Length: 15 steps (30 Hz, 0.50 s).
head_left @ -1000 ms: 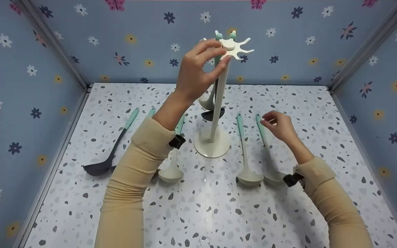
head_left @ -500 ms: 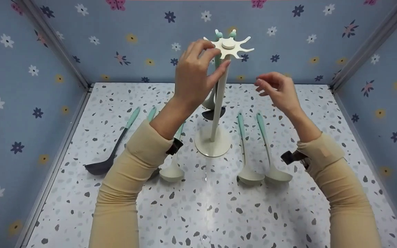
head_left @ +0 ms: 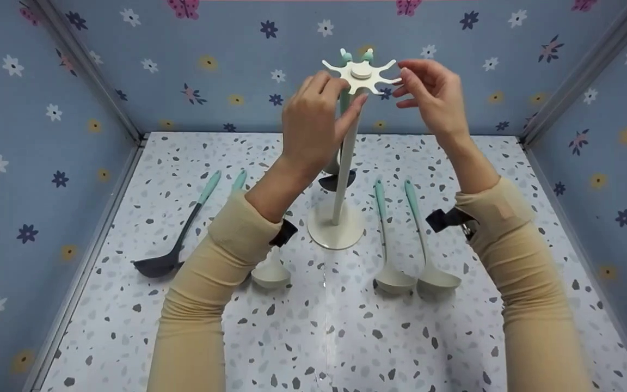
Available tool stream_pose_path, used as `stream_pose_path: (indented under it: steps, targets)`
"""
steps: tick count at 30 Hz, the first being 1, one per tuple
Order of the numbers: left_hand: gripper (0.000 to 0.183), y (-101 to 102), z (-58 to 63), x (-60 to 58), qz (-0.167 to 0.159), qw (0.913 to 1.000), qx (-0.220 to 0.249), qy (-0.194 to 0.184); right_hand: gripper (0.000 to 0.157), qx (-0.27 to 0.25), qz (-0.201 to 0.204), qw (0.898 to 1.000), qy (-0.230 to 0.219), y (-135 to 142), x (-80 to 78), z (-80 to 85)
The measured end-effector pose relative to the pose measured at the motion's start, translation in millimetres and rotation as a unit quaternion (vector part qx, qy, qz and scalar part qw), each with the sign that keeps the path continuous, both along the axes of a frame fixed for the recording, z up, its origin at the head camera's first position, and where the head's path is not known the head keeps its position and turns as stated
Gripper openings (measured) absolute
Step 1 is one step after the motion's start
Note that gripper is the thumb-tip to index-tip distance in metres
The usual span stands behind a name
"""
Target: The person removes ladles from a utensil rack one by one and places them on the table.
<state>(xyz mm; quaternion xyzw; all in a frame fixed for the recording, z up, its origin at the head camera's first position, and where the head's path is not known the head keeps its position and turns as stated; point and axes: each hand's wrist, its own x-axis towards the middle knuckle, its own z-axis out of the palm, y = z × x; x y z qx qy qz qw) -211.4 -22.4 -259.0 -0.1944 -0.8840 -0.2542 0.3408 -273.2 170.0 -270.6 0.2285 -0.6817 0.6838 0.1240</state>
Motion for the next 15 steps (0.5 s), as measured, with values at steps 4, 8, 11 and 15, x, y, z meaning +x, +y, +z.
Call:
stream_pose_path:
  steps: [4,8,11,15]
  targets:
    - [0.035,1.7,1.2,-1.6,-0.002,0.9996,0.013,-0.023,0.019,-0.017,0.015,1.0,-0.015,-4.7,-4.8,5.7]
    - [0.032,2.2,1.8,-2.7,-0.003,0.9992,0.021,-0.033,0.018,-0.009,0.013,1.0,-0.012,-8.6,-7.6,8.0]
    - [0.029,2.8,2.8,-3.1,0.0,0.9988,0.025,-0.041,0.017,0.011,0.002,1.0,0.013,-11.0,-9.7,7.6]
    - [0.027,3.6,3.6,-2.8,-0.002,0.9981,0.037,-0.049,0.015,0.039,-0.011,0.997,0.061,-13.9,-12.8,5.2]
